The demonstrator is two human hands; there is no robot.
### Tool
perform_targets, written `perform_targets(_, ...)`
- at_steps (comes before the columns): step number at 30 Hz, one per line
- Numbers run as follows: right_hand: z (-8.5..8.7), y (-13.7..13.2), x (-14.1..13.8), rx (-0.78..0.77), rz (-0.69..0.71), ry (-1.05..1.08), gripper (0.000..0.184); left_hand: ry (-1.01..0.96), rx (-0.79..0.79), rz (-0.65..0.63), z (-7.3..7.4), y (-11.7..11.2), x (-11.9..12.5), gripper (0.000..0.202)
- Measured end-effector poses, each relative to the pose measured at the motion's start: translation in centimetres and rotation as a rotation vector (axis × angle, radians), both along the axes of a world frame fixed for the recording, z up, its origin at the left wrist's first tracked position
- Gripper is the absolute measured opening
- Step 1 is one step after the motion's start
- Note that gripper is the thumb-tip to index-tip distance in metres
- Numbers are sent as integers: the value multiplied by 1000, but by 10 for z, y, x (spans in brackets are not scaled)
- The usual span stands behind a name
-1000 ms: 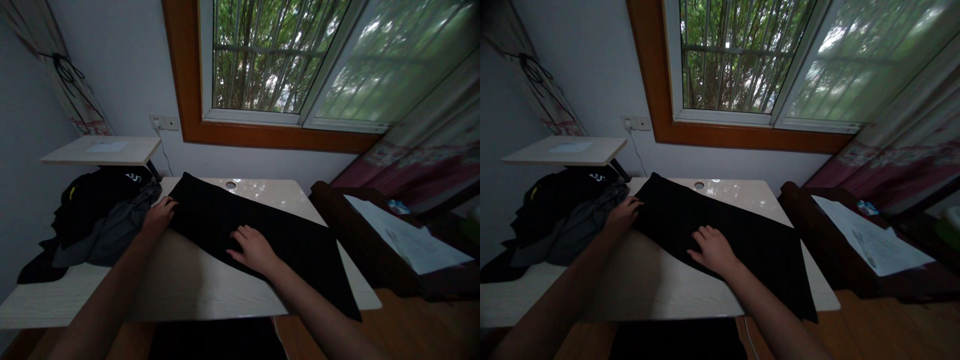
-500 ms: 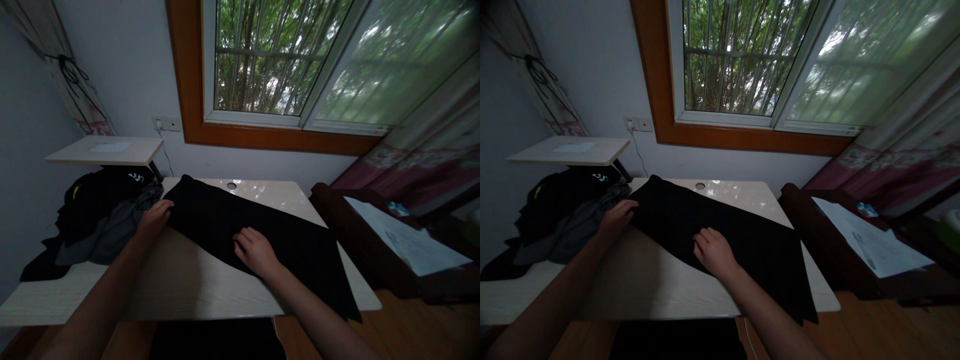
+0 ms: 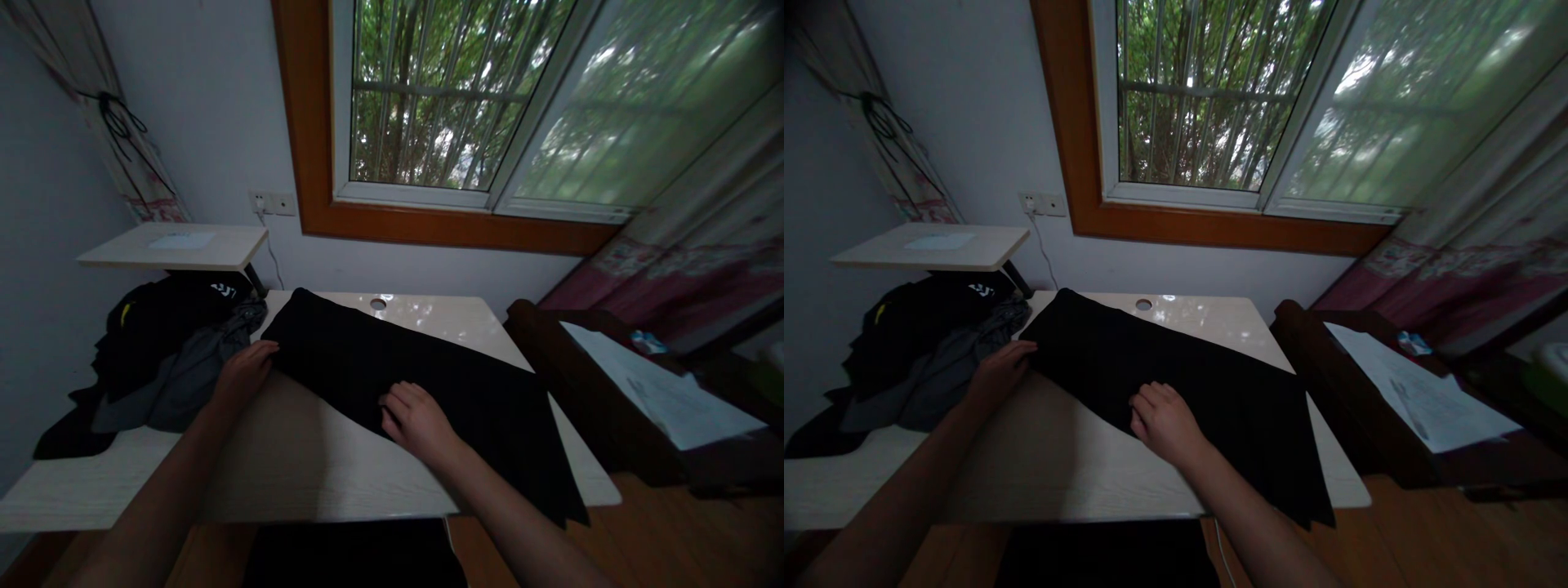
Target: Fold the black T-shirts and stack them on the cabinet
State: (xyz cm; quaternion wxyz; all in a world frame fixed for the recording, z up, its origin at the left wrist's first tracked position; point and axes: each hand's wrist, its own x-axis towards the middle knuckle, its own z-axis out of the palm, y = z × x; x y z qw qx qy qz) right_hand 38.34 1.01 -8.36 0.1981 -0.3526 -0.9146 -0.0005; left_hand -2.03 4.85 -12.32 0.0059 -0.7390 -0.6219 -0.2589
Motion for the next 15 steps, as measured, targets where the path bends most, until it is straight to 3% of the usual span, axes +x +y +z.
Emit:
perform_targets(8,-4,-1,0,-97,83,-64,12,37,-46,21,3,-9,3,36)
perform_targets(15,2,14,11,-242,161,-31,15,85,42,106,15,-16,14,30)
